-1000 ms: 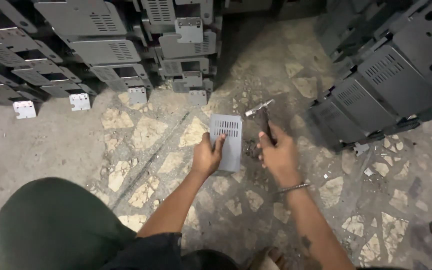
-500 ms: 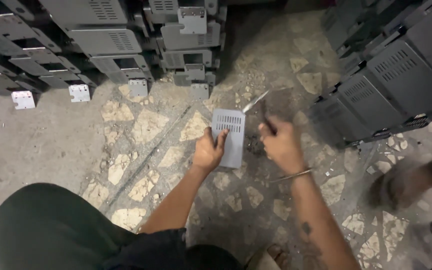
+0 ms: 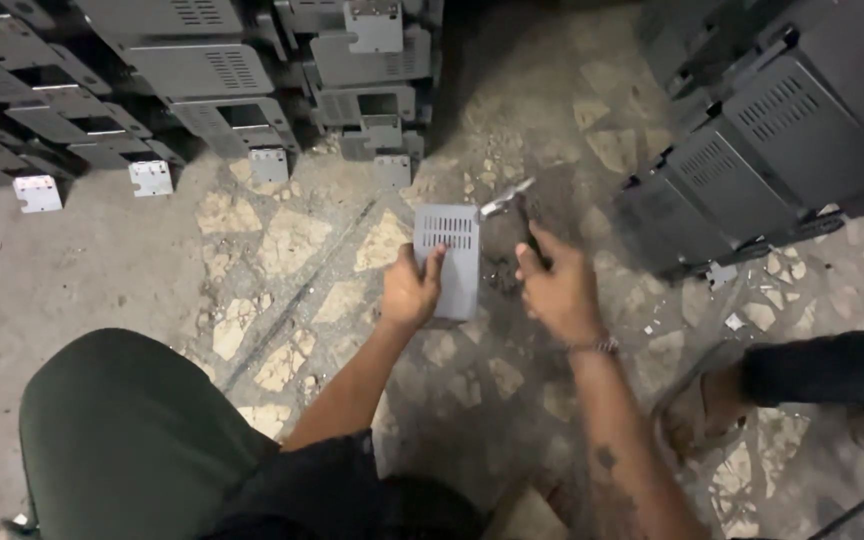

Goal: The person repeatedly picks up small gray metal parts from a stack and strikes them with a hammer while holding them in the other hand. The person then places the parts back on the stack or on the floor and repeats the process.

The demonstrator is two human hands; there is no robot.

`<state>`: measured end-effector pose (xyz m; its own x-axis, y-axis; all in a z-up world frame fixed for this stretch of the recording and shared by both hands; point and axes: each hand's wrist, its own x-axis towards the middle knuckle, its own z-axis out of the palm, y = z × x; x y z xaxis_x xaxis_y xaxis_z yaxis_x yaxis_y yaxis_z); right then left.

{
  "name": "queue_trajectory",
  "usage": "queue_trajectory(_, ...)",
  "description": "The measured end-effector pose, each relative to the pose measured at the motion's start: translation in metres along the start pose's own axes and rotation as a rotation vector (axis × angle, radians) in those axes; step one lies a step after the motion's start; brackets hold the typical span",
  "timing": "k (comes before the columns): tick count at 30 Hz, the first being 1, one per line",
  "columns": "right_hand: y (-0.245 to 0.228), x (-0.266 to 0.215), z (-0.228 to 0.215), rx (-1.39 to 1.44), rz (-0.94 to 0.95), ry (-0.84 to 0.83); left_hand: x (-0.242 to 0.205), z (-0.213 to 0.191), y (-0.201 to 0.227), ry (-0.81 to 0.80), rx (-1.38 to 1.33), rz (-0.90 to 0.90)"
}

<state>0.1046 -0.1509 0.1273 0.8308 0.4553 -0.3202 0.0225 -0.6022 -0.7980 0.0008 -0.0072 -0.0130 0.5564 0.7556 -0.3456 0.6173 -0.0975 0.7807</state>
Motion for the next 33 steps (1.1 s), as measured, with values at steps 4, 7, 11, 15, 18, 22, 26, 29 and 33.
queue_trajectory(4,-0.020,-0.081,0.014,0.254,0.138,0.207,-0.026,0.009,0.020,0.215,-0.151,-0.085)
queue_trajectory(7,0.010,-0.110,0.038,0.495,0.203,0.319,-0.027,0.040,0.015,0.492,-0.263,-0.078)
queue_trajectory(11,0.025,-0.122,0.045,0.654,0.241,0.298,-0.019,0.061,0.000,0.695,-0.261,-0.016)
queue_trajectory(15,0.038,-0.115,0.048,0.646,0.099,0.374,-0.020,0.055,0.002,0.655,-0.280,0.001)
queue_trajectory(18,0.038,-0.112,0.040,0.483,0.208,0.266,-0.016,0.057,-0.001,0.661,-0.210,-0.026)
queue_trajectory(22,0.052,-0.109,0.041,0.448,0.201,0.255,-0.016,0.052,-0.001,0.619,-0.243,0.020)
queue_trajectory(26,0.072,-0.106,0.044,0.559,0.128,0.185,-0.019,0.034,0.009,0.452,-0.387,0.023)
queue_trajectory(29,0.074,-0.112,0.046,0.662,0.186,0.301,-0.027,0.021,0.000,0.082,-1.063,-0.159)
queue_trajectory(33,0.084,-0.115,0.037,0.706,0.200,0.300,-0.015,0.043,-0.067,0.093,-1.249,-0.233)
